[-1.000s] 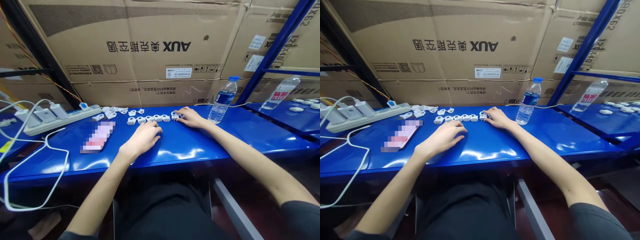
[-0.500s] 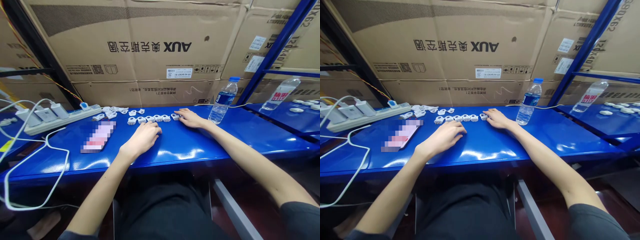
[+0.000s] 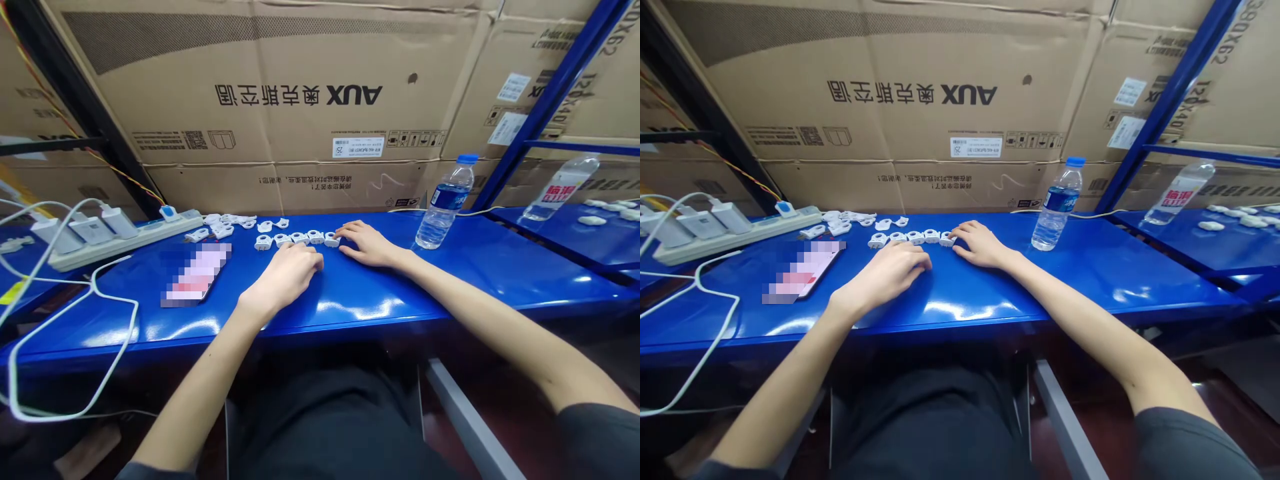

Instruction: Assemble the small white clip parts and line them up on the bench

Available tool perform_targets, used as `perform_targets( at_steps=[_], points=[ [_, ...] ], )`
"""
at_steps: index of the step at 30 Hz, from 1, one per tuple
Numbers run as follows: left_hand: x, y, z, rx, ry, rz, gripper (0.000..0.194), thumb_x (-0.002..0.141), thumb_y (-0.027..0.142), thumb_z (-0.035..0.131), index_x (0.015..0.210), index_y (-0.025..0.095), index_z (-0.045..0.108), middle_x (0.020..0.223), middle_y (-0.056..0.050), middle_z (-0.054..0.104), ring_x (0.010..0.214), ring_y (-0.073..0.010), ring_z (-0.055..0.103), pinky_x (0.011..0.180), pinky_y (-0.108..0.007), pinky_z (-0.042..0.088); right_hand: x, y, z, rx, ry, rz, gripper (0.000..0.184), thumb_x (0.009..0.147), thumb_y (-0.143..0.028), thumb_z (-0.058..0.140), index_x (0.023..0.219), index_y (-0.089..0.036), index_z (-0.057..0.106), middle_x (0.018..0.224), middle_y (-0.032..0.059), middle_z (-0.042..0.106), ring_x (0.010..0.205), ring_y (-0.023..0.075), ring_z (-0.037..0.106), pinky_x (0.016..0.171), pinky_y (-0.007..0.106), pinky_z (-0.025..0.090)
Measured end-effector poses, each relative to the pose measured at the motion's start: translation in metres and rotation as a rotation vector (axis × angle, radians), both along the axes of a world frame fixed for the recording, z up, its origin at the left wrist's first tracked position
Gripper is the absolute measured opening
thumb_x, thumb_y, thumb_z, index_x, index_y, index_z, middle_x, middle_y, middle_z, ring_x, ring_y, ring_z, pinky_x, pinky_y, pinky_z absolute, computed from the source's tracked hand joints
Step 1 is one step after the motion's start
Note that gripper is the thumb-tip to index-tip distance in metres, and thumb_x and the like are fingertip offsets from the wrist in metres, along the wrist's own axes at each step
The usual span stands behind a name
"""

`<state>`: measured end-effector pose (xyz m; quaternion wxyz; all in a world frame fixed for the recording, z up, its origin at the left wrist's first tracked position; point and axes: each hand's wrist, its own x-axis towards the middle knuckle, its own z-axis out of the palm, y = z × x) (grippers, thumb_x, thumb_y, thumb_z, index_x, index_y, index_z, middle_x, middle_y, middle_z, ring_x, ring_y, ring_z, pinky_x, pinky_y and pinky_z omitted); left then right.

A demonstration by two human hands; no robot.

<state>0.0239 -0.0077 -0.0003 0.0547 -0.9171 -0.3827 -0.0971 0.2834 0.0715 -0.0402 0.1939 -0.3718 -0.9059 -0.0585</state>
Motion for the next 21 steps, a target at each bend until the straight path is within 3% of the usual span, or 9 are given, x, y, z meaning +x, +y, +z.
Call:
perform_targets(
  at_steps=[5,10,12,15,21],
  points=[
    [0.002,-0.002,0.004,0.064,-0.101,0.017,0.029,0.099,0.009,0.047,0.107,0.019,0.073,0.11,-0.007,0.079,0.11,-0.0288,0.07,0.102,-0.047,0.048,-0.003,-0.013,0.006,0.01,0.044,0.039,0.024,0.098,-0.039,0.062,0.112,-0.022,0.073,0.131,0.0119,0.072,0.133,0.0344,0.056,0.115,0.054,0.043],
    [0.003,-0.003,0.007,0.095,-0.208,0.079,0.028,0.1,0.011,0.046,0.107,0.02,0.072,0.108,-0.007,0.079,0.107,-0.0274,0.07,0.093,-0.04,0.052,-0.009,-0.025,0.009,-0.021,-0.003,0.038,0.028,0.097,-0.05,0.065,0.108,-0.026,0.074,0.128,0.0094,0.072,0.133,0.0363,0.056,0.121,0.069,0.029],
    [0.003,-0.003,0.006,0.08,-0.215,0.078,0.029,0.099,0.009,0.046,0.107,0.02,0.072,0.108,-0.007,0.079,0.106,-0.027,0.071,0.092,-0.038,0.053,-0.012,-0.028,0.01,-0.032,-0.012,0.064,0.022,0.098,-0.045,0.065,0.105,-0.027,0.075,0.128,0.0086,0.072,0.13,0.0345,0.057,0.121,0.069,0.028],
    [0.002,-0.002,0.004,0.041,-0.193,0.036,0.028,0.097,0.008,0.049,0.108,0.02,0.072,0.109,-0.007,0.079,0.106,-0.0265,0.072,0.092,-0.038,0.054,-0.014,-0.029,0.012,-0.004,-0.019,0.118,0.015,0.097,-0.031,0.063,0.104,-0.026,0.075,0.133,0.0082,0.07,0.129,0.0324,0.057,0.119,0.063,0.034],
    [0.002,-0.003,0.003,-0.003,-0.118,0.005,0.029,0.094,0.006,0.052,0.109,0.021,0.072,0.106,-0.007,0.078,0.104,-0.0268,0.072,0.089,-0.036,0.055,-0.012,-0.03,0.019,-0.007,0.025,0.126,0.028,0.095,-0.018,0.055,0.115,-0.022,0.073,0.132,0.0119,0.071,0.123,0.0312,0.06,0.108,0.051,0.049]
  ],
)
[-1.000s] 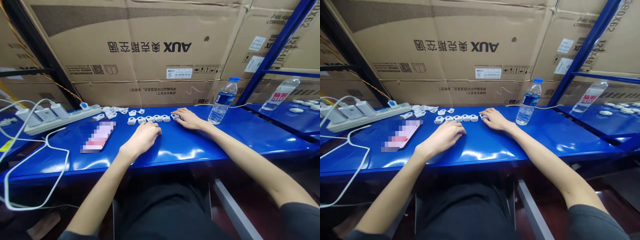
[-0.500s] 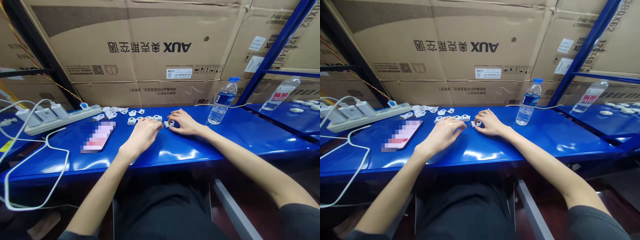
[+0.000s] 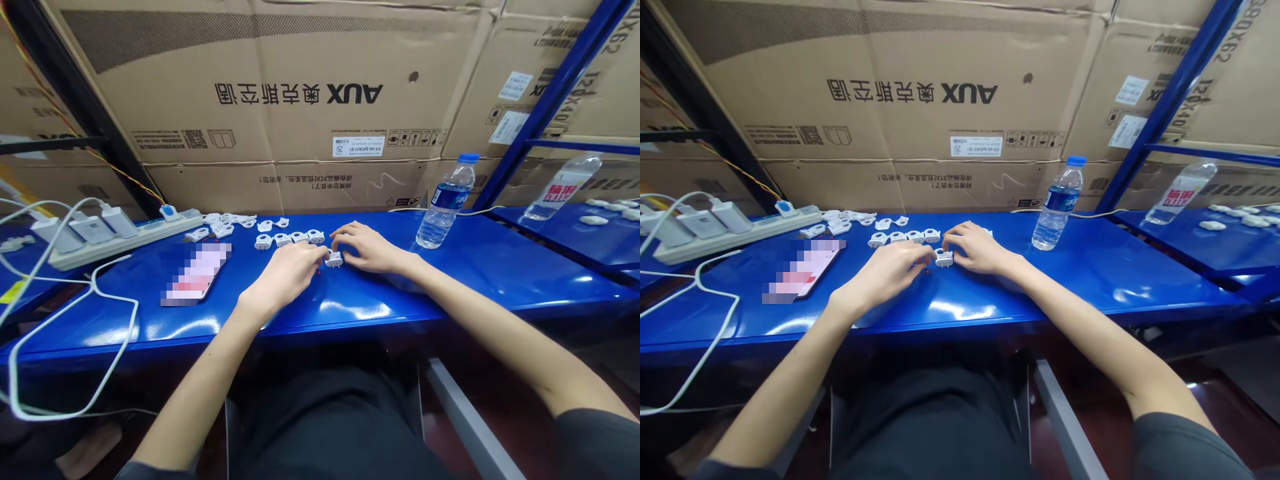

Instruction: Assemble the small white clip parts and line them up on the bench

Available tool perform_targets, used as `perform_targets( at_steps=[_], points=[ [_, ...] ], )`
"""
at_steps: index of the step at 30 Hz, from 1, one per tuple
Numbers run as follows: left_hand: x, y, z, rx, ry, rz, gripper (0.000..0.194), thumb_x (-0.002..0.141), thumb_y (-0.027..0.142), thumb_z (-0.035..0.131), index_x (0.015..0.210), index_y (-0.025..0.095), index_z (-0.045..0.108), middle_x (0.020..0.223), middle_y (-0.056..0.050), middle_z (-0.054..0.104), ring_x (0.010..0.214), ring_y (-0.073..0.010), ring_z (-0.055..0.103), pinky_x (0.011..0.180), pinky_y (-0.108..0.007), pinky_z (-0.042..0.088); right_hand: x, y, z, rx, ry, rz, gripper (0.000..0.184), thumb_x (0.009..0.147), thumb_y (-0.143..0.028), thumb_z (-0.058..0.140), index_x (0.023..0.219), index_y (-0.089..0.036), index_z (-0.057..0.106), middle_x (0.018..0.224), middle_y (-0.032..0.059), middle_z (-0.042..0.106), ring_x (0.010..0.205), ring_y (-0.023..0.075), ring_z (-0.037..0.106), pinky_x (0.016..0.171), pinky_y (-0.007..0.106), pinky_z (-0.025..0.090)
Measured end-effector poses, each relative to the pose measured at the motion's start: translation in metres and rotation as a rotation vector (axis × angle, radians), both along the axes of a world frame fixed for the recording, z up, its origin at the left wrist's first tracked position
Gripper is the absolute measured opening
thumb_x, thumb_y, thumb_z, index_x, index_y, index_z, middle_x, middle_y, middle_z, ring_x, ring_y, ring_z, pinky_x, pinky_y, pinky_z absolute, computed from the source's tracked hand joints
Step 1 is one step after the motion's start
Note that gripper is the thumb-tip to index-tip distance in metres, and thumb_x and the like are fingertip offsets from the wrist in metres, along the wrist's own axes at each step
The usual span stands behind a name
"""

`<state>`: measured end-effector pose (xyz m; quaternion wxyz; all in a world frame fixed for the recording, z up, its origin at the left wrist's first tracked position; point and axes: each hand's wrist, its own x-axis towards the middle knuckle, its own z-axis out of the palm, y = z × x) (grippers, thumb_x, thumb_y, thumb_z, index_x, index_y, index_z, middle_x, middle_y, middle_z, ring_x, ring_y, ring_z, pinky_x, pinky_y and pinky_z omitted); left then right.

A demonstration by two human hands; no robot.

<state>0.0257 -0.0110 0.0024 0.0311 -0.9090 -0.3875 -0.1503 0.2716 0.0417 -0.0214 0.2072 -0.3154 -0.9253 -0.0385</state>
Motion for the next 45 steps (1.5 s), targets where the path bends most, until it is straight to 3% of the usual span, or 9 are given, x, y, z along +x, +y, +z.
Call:
perform_targets(
  at_steps=[3,7,13,21,30,36,45],
  points=[
    [0.0,-0.001,0.001,-0.011,-0.003,0.029,0.028,0.096,0.008,0.051,0.108,0.021,0.072,0.107,-0.007,0.078,0.103,-0.0266,0.072,0.089,-0.037,0.055,-0.001,-0.004,0.002,-0.047,0.03,-0.024,0.036,0.098,-0.029,0.057,0.132,-0.023,0.067,0.132,0.0116,0.072,0.124,0.0319,0.061,0.11,0.053,0.048],
    [-0.001,-0.001,0.002,-0.024,0.011,0.072,0.029,0.099,0.012,0.046,0.11,0.02,0.071,0.106,-0.009,0.077,0.103,-0.026,0.072,0.09,-0.037,0.055,-0.003,-0.008,0.001,-0.085,0.007,-0.036,0.052,0.096,-0.046,0.065,0.143,-0.024,0.062,0.139,0.0121,0.07,0.13,0.0357,0.06,0.12,0.061,0.037],
    [-0.006,0.0,0.003,-0.01,0.061,0.103,0.027,0.1,0.018,0.045,0.108,0.019,0.071,0.108,-0.011,0.075,0.103,-0.0275,0.071,0.084,-0.036,0.055,-0.004,-0.008,-0.001,-0.112,-0.031,-0.019,0.055,0.095,-0.042,0.066,0.146,-0.023,0.06,0.131,0.0124,0.074,0.125,0.0344,0.064,0.124,0.063,0.032],
    [-0.019,0.006,0.002,-0.067,0.07,0.068,0.025,0.1,0.028,0.053,0.103,0.023,0.077,0.105,-0.009,0.072,0.097,-0.0257,0.068,0.081,-0.034,0.053,-0.006,-0.012,0.004,-0.117,0.006,-0.056,0.048,0.089,-0.043,0.072,0.13,-0.022,0.062,0.128,0.013,0.071,0.12,0.0347,0.063,0.107,0.053,0.048],
    [-0.019,0.006,-0.003,-0.066,0.052,0.029,0.02,0.096,0.021,0.057,0.094,0.021,0.076,0.103,-0.009,0.068,0.093,-0.0245,0.066,0.081,-0.035,0.052,-0.008,-0.016,0.006,-0.11,0.064,-0.055,0.047,0.086,-0.039,0.073,0.127,-0.022,0.057,0.128,0.013,0.07,0.12,0.0335,0.064,0.104,0.05,0.049],
    [-0.014,0.003,0.001,-0.035,0.068,0.075,0.015,0.093,0.016,0.055,0.09,0.019,0.069,0.101,-0.01,0.069,0.089,-0.0252,0.066,0.081,-0.038,0.052,-0.01,-0.018,0.008,-0.093,0.115,-0.092,0.052,0.085,-0.034,0.072,0.132,-0.024,0.054,0.128,0.0108,0.072,0.125,0.0331,0.064,0.107,0.049,0.047],
    [-0.007,0.0,0.006,0.024,-0.061,0.098,0.013,0.093,0.016,0.049,0.093,0.021,0.061,0.089,-0.006,0.07,0.084,-0.0242,0.066,0.077,-0.035,0.05,-0.011,-0.018,0.007,-0.058,0.092,-0.105,0.054,0.086,-0.037,0.072,0.136,-0.023,0.053,0.129,0.0117,0.071,0.122,0.0328,0.065,0.105,0.048,0.047]
  ],
)
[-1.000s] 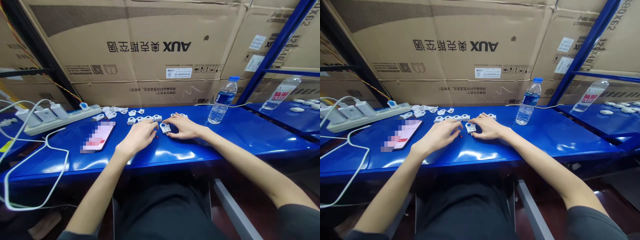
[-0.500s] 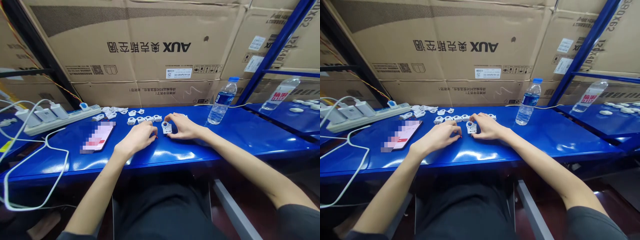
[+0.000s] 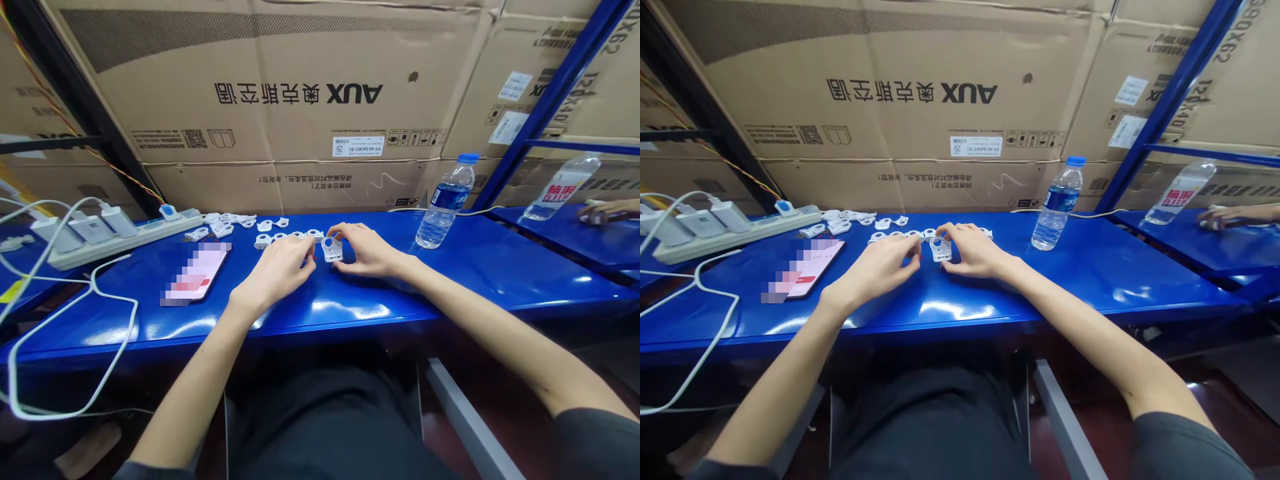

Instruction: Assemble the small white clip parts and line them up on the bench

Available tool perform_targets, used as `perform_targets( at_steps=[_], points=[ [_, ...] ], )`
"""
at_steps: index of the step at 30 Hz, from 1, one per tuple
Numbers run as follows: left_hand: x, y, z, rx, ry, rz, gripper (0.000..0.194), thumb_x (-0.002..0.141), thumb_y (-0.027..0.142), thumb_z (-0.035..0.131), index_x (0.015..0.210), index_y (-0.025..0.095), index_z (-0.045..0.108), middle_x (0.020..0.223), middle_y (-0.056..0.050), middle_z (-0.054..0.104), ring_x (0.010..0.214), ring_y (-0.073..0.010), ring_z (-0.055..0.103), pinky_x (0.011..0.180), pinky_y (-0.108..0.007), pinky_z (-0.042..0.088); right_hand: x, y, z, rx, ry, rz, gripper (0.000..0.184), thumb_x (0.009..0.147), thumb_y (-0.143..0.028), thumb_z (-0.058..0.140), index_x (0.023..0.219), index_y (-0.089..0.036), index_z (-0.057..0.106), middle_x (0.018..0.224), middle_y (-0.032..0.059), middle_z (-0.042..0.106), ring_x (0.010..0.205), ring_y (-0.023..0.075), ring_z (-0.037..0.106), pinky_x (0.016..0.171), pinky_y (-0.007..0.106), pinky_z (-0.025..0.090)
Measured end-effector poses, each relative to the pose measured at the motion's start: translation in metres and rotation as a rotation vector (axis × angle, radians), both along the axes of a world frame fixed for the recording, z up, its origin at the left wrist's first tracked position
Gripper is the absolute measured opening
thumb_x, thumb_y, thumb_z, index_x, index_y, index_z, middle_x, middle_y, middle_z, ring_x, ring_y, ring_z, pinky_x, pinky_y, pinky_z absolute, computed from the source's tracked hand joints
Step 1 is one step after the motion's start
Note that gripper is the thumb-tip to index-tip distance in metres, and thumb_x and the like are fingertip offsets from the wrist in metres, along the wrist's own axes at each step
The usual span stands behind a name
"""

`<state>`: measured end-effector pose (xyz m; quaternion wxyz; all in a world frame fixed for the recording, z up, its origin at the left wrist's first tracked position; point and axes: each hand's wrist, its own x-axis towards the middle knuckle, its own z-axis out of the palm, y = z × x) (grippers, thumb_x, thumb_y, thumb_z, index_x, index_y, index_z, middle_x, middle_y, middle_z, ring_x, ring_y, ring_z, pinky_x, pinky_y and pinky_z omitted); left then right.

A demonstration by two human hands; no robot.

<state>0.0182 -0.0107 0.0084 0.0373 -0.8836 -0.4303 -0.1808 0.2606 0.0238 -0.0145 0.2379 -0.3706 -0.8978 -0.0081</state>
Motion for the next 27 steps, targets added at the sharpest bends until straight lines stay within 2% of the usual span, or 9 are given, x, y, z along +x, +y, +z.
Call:
perform_targets(
  at_steps=[6,16,20,27],
  points=[
    [0.0018,-0.0003,0.0016,0.039,0.001,0.012,0.012,0.094,0.015,0.051,0.096,0.021,0.061,0.091,-0.006,0.07,0.09,-0.0246,0.066,0.081,-0.035,0.05,-0.0011,-0.0031,0.0028,-0.014,-0.021,-0.002,0.054,0.088,-0.037,0.071,0.136,-0.021,0.053,0.125,0.0122,0.071,0.12,0.0331,0.064,0.105,0.049,0.048],
    [0.0022,0.0019,0.0032,0.113,-0.048,-0.042,0.017,0.1,0.018,0.051,0.101,0.021,0.067,0.097,-0.006,0.075,0.098,-0.0259,0.067,0.089,-0.04,0.05,-0.0021,-0.0052,0.0045,-0.007,-0.029,0.017,0.053,0.088,-0.036,0.071,0.136,-0.019,0.054,0.124,0.0138,0.071,0.118,0.0341,0.064,0.104,0.05,0.048],
    [0.0021,0.0033,0.0025,0.093,-0.085,-0.051,0.017,0.1,0.019,0.053,0.102,0.021,0.069,0.097,-0.006,0.076,0.098,-0.0256,0.068,0.093,-0.041,0.051,-0.0024,-0.0041,0.0033,0.011,-0.036,0.013,0.053,0.088,-0.036,0.07,0.137,-0.02,0.054,0.123,0.0131,0.071,0.117,0.0337,0.065,0.104,0.049,0.048],
    [0.0015,0.0038,-0.0018,0.008,-0.151,-0.165,0.022,0.102,0.02,0.051,0.105,0.022,0.072,0.104,-0.005,0.078,0.099,-0.0235,0.071,0.093,-0.037,0.053,-0.002,-0.0035,0.0026,0.011,-0.025,0.007,0.053,0.09,-0.039,0.069,0.138,-0.023,0.055,0.123,0.0119,0.071,0.119,0.0342,0.064,0.103,0.049,0.048]
  ],
)
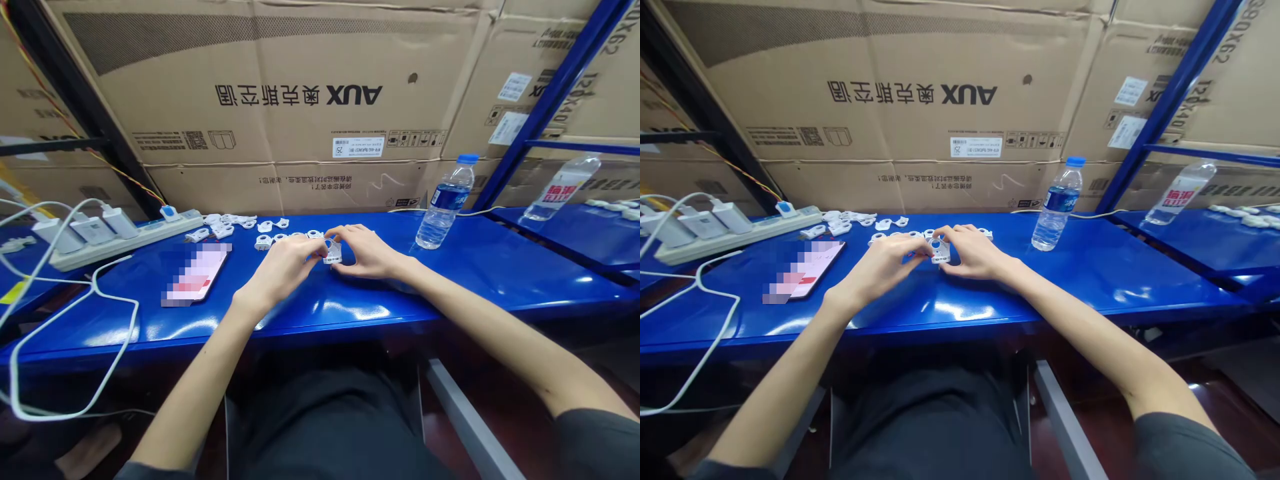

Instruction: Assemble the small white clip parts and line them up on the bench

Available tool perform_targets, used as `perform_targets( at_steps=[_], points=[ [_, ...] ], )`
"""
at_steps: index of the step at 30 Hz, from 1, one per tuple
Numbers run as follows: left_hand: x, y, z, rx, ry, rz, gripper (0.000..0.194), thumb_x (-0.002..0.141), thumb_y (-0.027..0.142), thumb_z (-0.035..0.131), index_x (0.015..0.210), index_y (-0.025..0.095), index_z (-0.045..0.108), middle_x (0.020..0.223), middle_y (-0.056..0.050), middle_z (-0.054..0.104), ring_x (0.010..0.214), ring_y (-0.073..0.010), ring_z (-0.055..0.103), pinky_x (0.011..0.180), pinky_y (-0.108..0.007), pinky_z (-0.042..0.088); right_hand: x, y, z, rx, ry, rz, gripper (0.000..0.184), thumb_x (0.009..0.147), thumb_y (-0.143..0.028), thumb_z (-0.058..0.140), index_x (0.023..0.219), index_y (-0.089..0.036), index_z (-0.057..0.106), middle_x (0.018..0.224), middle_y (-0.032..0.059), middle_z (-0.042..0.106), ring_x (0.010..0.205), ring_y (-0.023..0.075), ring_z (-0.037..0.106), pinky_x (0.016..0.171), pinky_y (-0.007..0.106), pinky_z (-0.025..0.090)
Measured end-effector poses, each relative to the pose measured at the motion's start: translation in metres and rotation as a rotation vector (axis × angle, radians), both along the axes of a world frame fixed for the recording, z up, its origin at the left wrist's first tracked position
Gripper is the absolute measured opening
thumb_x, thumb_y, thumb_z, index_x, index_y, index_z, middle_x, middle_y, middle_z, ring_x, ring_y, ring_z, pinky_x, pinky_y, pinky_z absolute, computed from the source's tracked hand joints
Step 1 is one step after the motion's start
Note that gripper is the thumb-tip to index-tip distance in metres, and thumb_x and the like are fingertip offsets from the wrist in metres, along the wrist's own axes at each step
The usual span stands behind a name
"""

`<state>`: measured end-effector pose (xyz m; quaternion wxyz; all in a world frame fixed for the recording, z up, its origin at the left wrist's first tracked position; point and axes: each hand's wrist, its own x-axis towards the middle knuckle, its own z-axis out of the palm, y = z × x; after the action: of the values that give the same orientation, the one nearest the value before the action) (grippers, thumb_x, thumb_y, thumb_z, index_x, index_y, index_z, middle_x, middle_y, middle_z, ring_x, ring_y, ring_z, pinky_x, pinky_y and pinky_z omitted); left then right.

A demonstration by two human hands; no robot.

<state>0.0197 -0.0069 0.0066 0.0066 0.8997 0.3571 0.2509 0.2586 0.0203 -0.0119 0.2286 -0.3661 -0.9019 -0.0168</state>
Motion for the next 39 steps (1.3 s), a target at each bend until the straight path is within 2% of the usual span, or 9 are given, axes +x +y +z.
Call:
perform_targets(
  at_steps=[11,18,24,31,39],
  points=[
    [0.0018,-0.0018,0.0006,0.024,-0.008,-0.022,0.022,0.1,0.015,0.053,0.097,0.019,0.075,0.11,-0.006,0.078,0.102,-0.0233,0.073,0.093,-0.036,0.055,-0.001,-0.0017,0.0008,0.048,0.029,0.04,0.052,0.091,-0.038,0.068,0.138,-0.018,0.056,0.122,0.0139,0.073,0.118,0.0333,0.065,0.105,0.05,0.047],
    [0.002,0.0002,-0.0046,0.06,0.015,-0.014,0.021,0.1,0.015,0.054,0.1,0.02,0.075,0.109,-0.006,0.076,0.103,-0.0236,0.072,0.092,-0.037,0.056,-0.0022,-0.0016,0.0004,0.058,0.032,0.059,0.054,0.09,-0.04,0.069,0.139,-0.021,0.057,0.121,0.0123,0.074,0.117,0.0342,0.066,0.105,0.052,0.048],
    [0.003,-0.0008,-0.0031,0.119,0.087,0.01,0.018,0.1,0.014,0.056,0.098,0.019,0.073,0.105,-0.007,0.077,0.109,-0.0258,0.068,0.101,-0.041,0.052,-0.0018,-0.0006,-0.0008,0.058,0.039,0.061,0.053,0.09,-0.04,0.071,0.138,-0.025,0.057,0.122,0.0109,0.074,0.117,0.0346,0.067,0.104,0.053,0.049],
    [0.0073,-0.0059,0.0008,0.118,0.066,0.111,0.008,0.098,0.015,0.056,0.102,0.02,0.061,0.101,-0.006,0.074,0.099,-0.0255,0.069,0.094,-0.041,0.051,-0.0019,-0.0004,-0.0006,0.078,0.031,0.077,0.054,0.09,-0.039,0.072,0.139,-0.022,0.056,0.121,0.0113,0.074,0.111,0.0329,0.068,0.101,0.05,0.05],
    [0.0098,-0.0078,0.002,0.04,-0.039,0.157,0.015,0.091,0.013,0.06,0.1,0.022,0.052,0.099,-0.003,0.074,0.095,-0.0233,0.071,0.09,-0.037,0.049,-0.0032,-0.0038,0.001,0.081,0.039,0.071,0.054,0.09,-0.041,0.072,0.138,-0.022,0.057,0.118,0.0114,0.074,0.113,0.034,0.067,0.1,0.051,0.049]
  ],
)
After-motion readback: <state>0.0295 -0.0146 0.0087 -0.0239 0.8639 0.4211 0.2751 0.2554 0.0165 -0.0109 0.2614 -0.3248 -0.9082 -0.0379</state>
